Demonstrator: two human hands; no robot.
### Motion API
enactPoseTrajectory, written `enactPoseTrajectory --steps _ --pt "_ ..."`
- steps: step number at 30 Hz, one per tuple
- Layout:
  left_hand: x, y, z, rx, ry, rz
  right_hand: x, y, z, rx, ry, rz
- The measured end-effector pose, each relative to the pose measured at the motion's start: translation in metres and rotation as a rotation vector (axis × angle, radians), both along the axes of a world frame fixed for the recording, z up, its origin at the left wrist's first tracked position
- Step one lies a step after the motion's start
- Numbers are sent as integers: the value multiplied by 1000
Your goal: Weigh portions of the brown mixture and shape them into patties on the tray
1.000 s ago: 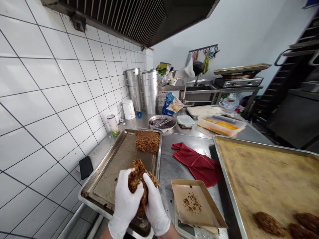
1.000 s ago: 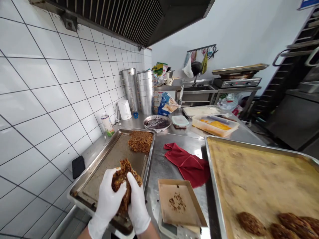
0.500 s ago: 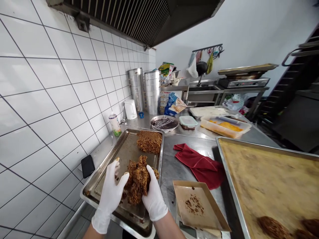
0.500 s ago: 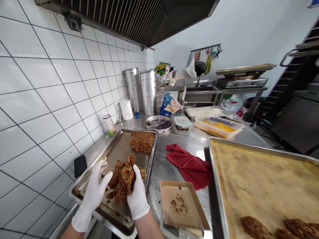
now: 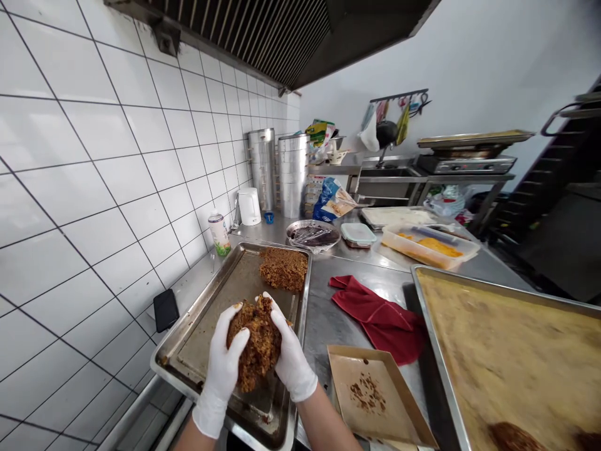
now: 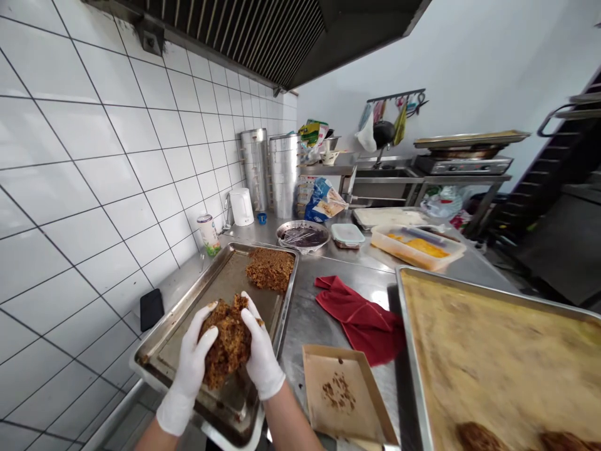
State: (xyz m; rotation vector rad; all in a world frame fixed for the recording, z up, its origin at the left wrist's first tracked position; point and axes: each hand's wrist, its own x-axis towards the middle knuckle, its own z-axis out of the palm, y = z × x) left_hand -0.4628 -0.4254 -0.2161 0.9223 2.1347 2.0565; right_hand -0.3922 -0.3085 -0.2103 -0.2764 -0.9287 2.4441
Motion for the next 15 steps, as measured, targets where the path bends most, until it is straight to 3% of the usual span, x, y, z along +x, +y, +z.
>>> enactPoseTrajectory --steps 5,8,12,15 --pt "24 22 14 -187 245 92 -1 -9 -4 62 -13 -100" --pt "22 27 14 -261 311 42 1 -13 -11 6 -16 -118" --pt "-1 15 11 -203 155 -104 0 -13 -21 -67 -60 -185" --pt "-9 3 0 -42 -81 -32 -3 -15 -27 -46 -84 -247"
